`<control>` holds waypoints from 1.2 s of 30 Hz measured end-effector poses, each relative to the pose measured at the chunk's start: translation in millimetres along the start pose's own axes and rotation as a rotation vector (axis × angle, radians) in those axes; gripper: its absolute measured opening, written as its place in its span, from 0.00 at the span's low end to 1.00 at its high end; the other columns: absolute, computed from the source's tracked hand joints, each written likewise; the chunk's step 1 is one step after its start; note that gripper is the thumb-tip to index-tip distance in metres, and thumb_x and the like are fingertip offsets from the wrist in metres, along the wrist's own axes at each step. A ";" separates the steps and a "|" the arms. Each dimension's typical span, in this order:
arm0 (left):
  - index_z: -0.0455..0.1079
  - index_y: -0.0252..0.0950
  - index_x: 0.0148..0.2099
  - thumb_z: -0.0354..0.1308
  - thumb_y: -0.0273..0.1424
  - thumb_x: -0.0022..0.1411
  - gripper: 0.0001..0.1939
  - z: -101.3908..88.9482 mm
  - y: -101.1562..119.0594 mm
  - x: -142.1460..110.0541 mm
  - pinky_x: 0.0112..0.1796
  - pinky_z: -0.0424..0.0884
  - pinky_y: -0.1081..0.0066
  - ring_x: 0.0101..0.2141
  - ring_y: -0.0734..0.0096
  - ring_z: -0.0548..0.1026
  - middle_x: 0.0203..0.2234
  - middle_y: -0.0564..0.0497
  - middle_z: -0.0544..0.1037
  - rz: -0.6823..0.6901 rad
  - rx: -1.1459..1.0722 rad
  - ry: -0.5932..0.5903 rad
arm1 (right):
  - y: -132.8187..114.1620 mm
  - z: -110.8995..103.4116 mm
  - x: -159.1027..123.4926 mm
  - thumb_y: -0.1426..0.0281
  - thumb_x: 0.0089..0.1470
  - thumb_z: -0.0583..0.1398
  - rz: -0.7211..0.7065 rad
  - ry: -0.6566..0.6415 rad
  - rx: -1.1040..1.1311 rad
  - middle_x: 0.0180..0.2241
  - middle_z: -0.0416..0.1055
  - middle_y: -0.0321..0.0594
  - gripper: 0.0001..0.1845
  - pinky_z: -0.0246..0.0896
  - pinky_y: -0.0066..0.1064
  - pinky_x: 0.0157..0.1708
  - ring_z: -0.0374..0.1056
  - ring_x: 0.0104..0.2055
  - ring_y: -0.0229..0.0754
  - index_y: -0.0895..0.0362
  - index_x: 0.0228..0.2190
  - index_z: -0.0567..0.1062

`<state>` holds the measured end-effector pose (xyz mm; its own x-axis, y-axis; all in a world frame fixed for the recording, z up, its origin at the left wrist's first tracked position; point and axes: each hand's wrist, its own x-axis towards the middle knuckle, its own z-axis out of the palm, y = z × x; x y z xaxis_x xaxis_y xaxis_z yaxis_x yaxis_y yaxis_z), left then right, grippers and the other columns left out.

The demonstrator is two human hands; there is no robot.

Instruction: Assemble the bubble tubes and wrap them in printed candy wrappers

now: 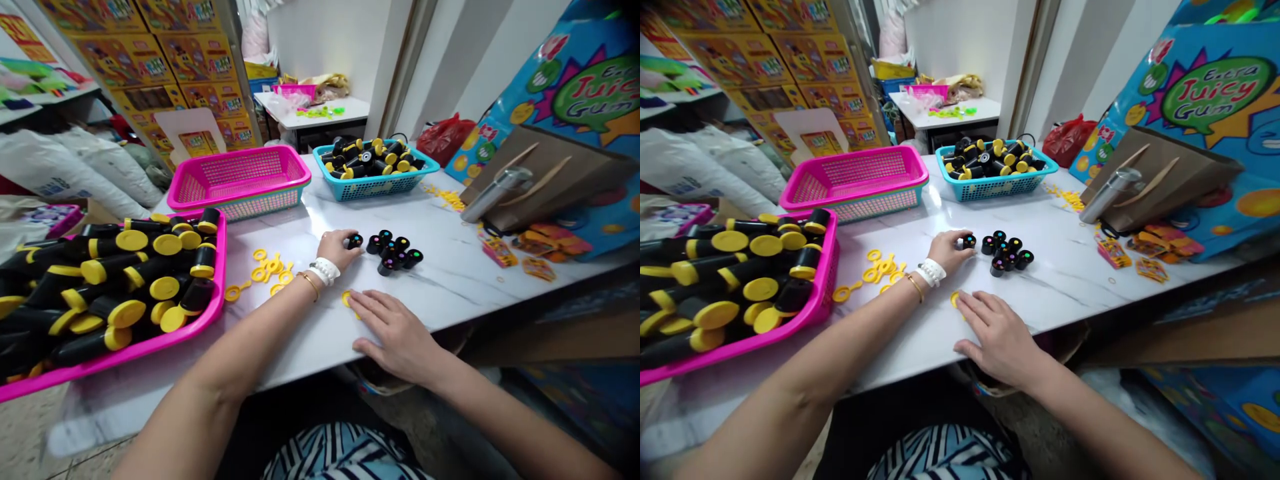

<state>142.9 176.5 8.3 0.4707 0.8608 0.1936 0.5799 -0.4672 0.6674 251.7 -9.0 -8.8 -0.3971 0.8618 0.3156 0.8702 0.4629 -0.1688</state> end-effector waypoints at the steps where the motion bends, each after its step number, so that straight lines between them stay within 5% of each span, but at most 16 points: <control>1: 0.76 0.36 0.47 0.67 0.31 0.55 0.16 -0.9 0.1 -1.6 0.52 0.67 0.65 0.44 0.64 0.75 0.42 0.49 0.80 0.003 0.004 -0.004 | -3.1 -0.8 -6.5 0.55 0.56 0.62 0.004 0.001 -0.005 0.61 0.65 0.52 0.38 0.61 0.52 0.58 0.60 0.60 0.59 0.63 0.61 0.65; 4: 0.77 0.35 0.42 0.67 0.30 0.55 0.11 -10.2 0.0 -17.9 0.48 0.69 0.64 0.40 0.63 0.75 0.37 0.48 0.80 -0.020 0.021 -0.014 | -12.2 1.3 -25.1 0.50 0.52 0.63 -0.057 0.025 -0.011 0.59 0.65 0.58 0.43 0.62 0.55 0.57 0.61 0.59 0.62 0.66 0.60 0.65; 9: 0.77 0.37 0.42 0.68 0.29 0.52 0.13 -40.4 -0.8 -85.4 0.44 0.69 0.66 0.38 0.63 0.74 0.35 0.50 0.80 -0.029 0.043 -0.087 | -28.4 0.1 -35.3 0.79 0.58 0.59 -0.191 0.176 0.233 0.40 0.78 0.48 0.17 0.71 0.40 0.44 0.73 0.43 0.48 0.58 0.48 0.74; 15: 0.78 0.38 0.43 0.71 0.29 0.50 0.15 -58.6 -0.8 -155.0 0.34 0.66 0.73 0.31 0.71 0.70 0.29 0.53 0.72 -0.121 -0.054 -0.119 | -23.7 -25.5 17.3 0.65 0.58 0.62 0.385 0.024 0.923 0.31 0.73 0.41 0.08 0.68 0.28 0.25 0.70 0.26 0.37 0.56 0.34 0.80; 21: 0.79 0.40 0.42 0.67 0.29 0.55 0.11 -48.6 -3.4 -165.7 0.30 0.61 0.75 0.28 0.74 0.68 0.24 0.56 0.68 -0.117 -0.125 -0.087 | -15.4 -15.4 57.6 0.55 0.44 0.70 0.741 -0.238 1.158 0.14 0.69 0.32 0.20 0.58 0.22 0.14 0.62 0.14 0.33 0.58 0.28 0.74; 30: 0.79 0.43 0.38 0.63 0.34 0.59 0.06 -56.3 -0.8 -164.0 0.27 0.56 0.74 0.24 0.74 0.68 0.20 0.56 0.73 -0.170 -0.131 -0.204 | -25.6 -15.5 60.5 0.54 0.43 0.70 0.794 -0.203 1.183 0.19 0.75 0.38 0.23 0.68 0.25 0.21 0.71 0.19 0.37 0.57 0.25 0.70; 36: 0.79 0.46 0.41 0.62 0.40 0.60 0.09 -54.2 -0.9 -165.8 0.29 0.59 0.74 0.27 0.72 0.72 0.26 0.56 0.79 -0.180 -0.149 -0.179 | -23.7 -12.8 62.3 0.54 0.42 0.71 0.792 -0.195 1.188 0.20 0.75 0.36 0.23 0.69 0.25 0.22 0.72 0.20 0.37 0.58 0.25 0.70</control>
<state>28.3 45.2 14.6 0.4869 0.8715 -0.0583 0.5669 -0.2646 0.7801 210.0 31.1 26.8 -0.0507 0.9384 -0.3419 0.1623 -0.3301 -0.9299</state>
